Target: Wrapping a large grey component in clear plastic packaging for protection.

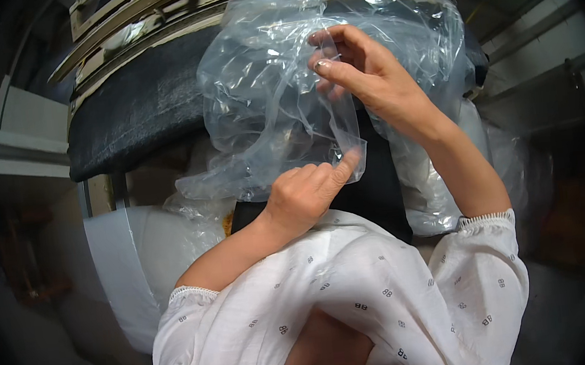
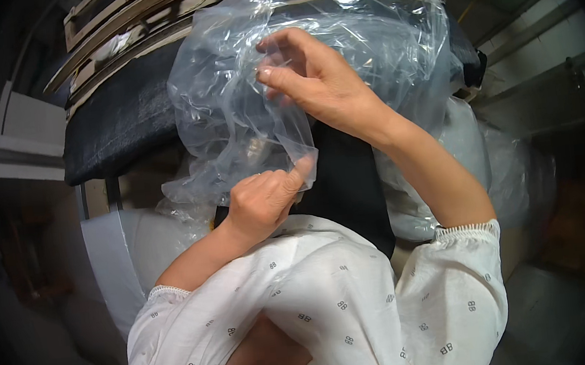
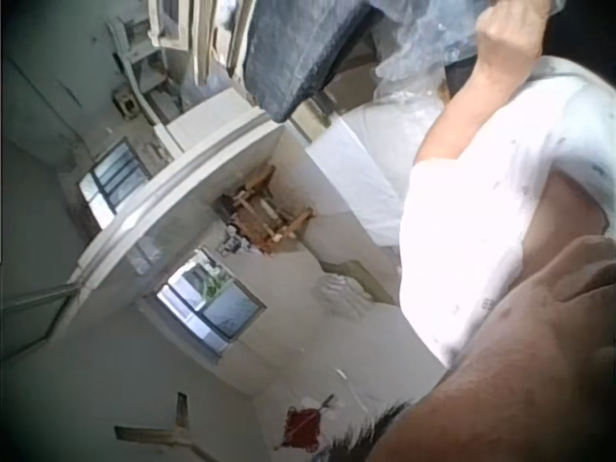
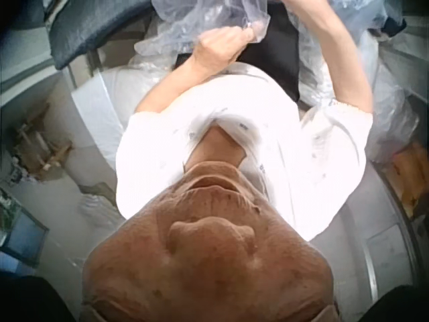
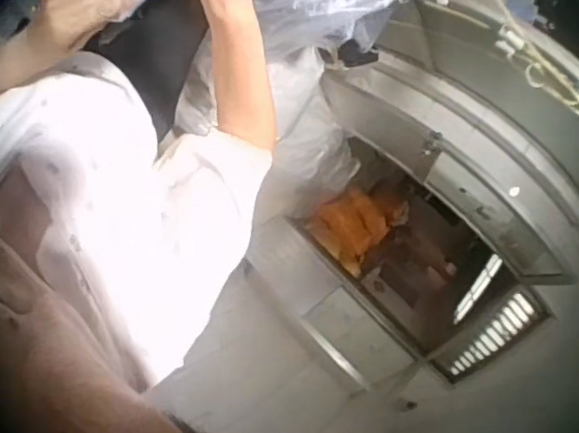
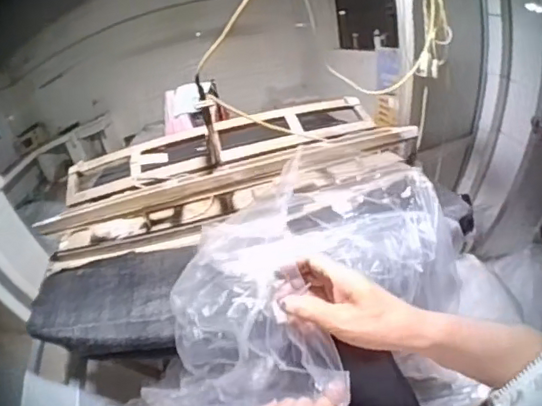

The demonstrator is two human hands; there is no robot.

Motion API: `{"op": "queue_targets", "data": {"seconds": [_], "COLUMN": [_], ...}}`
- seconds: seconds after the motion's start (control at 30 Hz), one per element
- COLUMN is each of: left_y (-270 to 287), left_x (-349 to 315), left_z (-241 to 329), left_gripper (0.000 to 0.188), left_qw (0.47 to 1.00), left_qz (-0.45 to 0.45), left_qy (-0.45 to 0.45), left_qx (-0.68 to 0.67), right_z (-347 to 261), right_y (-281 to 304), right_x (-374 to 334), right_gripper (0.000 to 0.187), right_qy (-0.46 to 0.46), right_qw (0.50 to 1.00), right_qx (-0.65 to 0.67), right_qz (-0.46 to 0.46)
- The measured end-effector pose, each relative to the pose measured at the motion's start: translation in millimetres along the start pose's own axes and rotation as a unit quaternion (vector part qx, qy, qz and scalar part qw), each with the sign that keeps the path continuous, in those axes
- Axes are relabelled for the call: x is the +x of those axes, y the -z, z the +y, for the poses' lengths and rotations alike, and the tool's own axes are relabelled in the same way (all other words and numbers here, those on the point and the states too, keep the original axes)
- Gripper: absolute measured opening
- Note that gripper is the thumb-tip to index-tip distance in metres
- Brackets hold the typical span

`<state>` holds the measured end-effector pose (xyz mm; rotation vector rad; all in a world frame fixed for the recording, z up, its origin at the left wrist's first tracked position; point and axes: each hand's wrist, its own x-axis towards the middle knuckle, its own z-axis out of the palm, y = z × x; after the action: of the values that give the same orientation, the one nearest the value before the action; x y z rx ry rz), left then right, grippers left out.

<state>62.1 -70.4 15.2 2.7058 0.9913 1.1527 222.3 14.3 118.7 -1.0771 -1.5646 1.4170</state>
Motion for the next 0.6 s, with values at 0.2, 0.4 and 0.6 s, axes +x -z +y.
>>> {"op": "queue_targets", "data": {"seconds": [0.2, 0.4, 0.6], "left_y": [27, 67, 58], "left_x": [35, 123, 125], "left_z": [-13, -56, -64], "left_gripper": [0.032, 0.025, 0.016], "left_qw": [0.995, 0.988, 0.954], "left_qz": [0.031, 0.082, -0.062], "left_qy": [-0.004, 0.052, 0.051], "left_qx": [-0.09, -0.118, -0.287], "right_z": [33, 27, 28], "right_y": [5, 6, 18], "right_x": [-16, -41, -42], "right_gripper": [0.028, 0.035, 0.036], "right_qy": [0.115, 0.114, 0.118], "right_qw": [0.991, 0.99, 0.991], "right_qx": [-0.033, -0.071, -0.064], "right_qz": [0.06, 0.036, 0.017]}}
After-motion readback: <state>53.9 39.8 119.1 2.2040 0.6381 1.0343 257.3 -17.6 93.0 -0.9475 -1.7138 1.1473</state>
